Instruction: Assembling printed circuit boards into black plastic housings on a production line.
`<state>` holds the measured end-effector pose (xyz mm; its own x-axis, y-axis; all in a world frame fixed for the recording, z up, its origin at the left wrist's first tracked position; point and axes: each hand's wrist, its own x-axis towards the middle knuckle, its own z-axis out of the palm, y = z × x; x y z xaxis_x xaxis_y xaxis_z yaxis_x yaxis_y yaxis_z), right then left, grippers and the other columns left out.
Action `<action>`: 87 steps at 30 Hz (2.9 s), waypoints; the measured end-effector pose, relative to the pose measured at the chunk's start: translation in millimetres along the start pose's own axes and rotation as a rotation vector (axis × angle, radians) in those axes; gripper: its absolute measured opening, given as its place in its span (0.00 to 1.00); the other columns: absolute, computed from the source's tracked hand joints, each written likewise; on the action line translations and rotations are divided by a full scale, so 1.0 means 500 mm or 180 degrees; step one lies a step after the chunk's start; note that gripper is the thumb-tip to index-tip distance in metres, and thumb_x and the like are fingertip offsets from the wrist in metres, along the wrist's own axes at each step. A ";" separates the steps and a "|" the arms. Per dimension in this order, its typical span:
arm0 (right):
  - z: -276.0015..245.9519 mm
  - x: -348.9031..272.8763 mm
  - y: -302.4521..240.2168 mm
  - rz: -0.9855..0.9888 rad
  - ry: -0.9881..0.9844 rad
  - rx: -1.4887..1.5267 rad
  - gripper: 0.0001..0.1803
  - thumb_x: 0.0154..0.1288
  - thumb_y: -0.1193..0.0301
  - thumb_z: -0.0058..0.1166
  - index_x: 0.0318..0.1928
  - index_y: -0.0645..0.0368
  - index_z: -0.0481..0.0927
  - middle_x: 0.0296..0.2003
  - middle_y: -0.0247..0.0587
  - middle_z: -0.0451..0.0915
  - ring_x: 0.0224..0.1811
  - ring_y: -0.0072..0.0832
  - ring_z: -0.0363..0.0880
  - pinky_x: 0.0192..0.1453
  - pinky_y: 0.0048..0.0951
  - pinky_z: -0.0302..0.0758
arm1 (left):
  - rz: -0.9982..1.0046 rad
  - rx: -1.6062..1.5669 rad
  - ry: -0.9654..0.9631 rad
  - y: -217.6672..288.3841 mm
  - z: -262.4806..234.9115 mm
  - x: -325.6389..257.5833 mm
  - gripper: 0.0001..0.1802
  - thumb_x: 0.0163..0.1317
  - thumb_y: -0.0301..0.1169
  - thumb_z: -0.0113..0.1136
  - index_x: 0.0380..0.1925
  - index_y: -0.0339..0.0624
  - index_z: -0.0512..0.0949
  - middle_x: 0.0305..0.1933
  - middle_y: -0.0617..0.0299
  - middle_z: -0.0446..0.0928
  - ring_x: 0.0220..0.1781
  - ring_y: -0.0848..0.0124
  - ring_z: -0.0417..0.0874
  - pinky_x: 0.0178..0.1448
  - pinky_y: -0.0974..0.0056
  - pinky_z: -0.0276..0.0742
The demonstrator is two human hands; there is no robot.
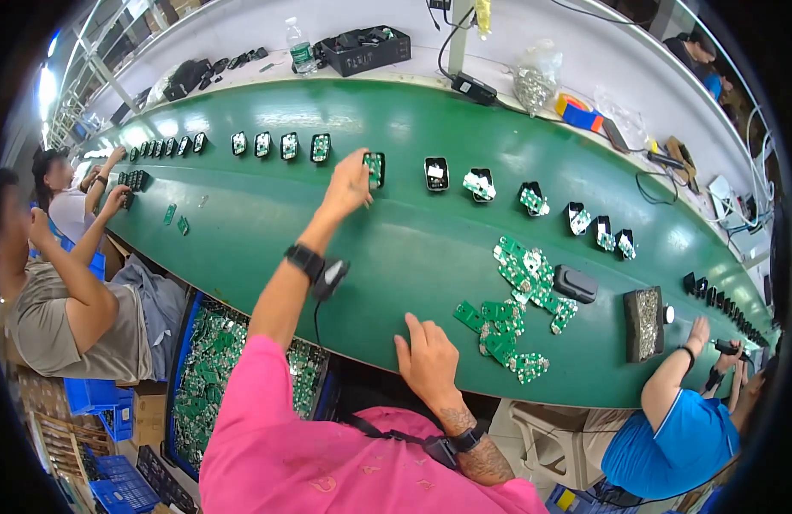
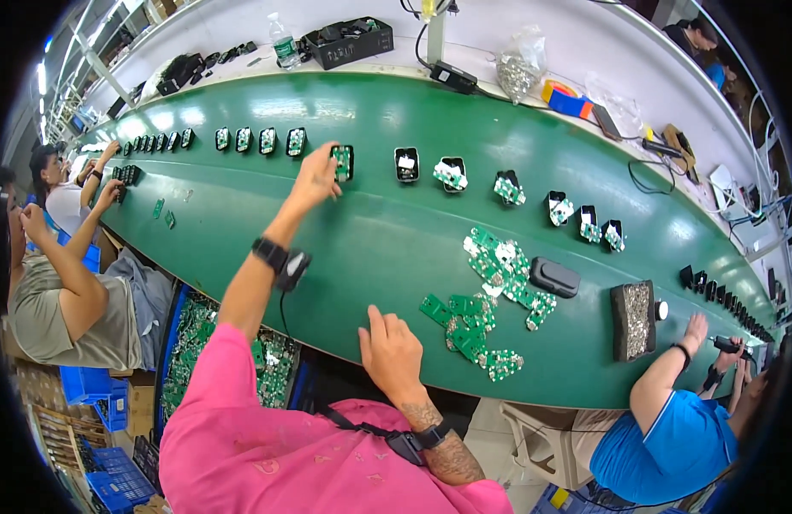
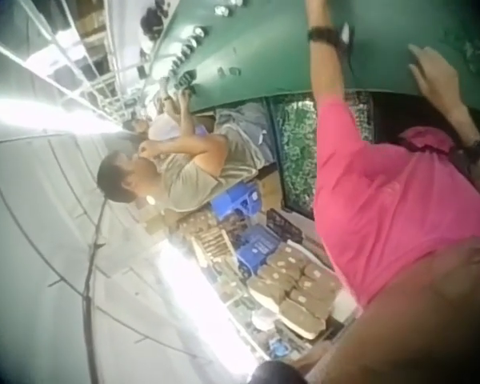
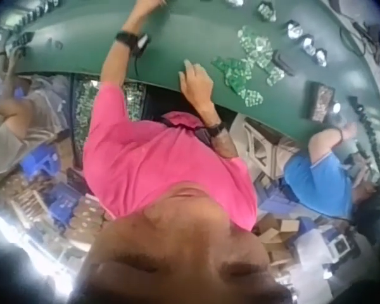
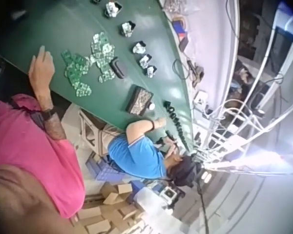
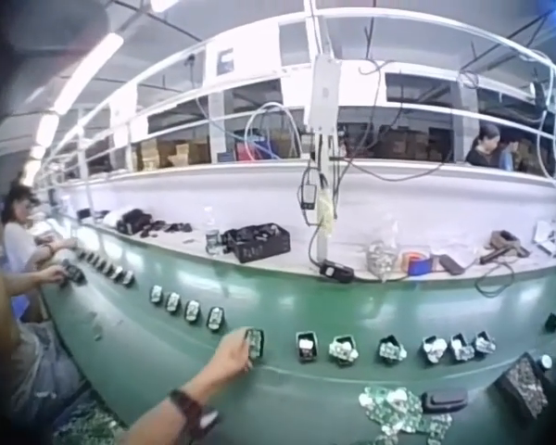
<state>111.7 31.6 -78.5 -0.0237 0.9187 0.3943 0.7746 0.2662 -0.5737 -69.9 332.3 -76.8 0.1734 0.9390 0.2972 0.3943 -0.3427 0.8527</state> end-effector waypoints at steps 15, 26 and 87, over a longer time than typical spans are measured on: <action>-0.116 0.025 0.052 0.0591 0.0219 -0.0711 0.15 0.61 0.73 0.66 0.48 0.62 0.82 0.38 0.49 0.77 0.42 0.46 0.78 0.46 0.42 0.76 | 0.0943 0.1402 -0.0441 0.084 0.121 0.042 0.46 0.55 0.40 0.71 0.71 0.33 0.63 0.70 0.41 0.70 0.69 0.45 0.72 0.72 0.53 0.70; -0.160 0.053 0.089 0.0924 -0.0492 -0.0025 0.10 0.60 0.76 0.66 0.39 0.64 0.78 0.37 0.43 0.80 0.31 0.37 0.80 0.38 0.35 0.77 | 0.0969 0.0221 -0.0933 0.102 0.099 -0.060 0.39 0.46 0.40 0.75 0.59 0.35 0.75 0.57 0.43 0.80 0.57 0.48 0.82 0.63 0.54 0.77; -0.118 0.128 0.095 0.2026 -0.1009 0.1772 0.13 0.75 0.67 0.55 0.33 0.63 0.79 0.21 0.30 0.76 0.19 0.14 0.70 0.22 0.19 0.65 | 0.0041 -0.0504 -0.1070 0.207 0.099 -0.346 0.49 0.44 0.32 0.76 0.70 0.43 0.67 0.60 0.45 0.75 0.54 0.54 0.82 0.60 0.55 0.78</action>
<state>184.1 85.7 -38.1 0.0680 0.9559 -0.2858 0.2846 -0.2931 -0.9127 -14.6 133.0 -61.1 0.4746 0.8631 0.1729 0.2503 -0.3206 0.9135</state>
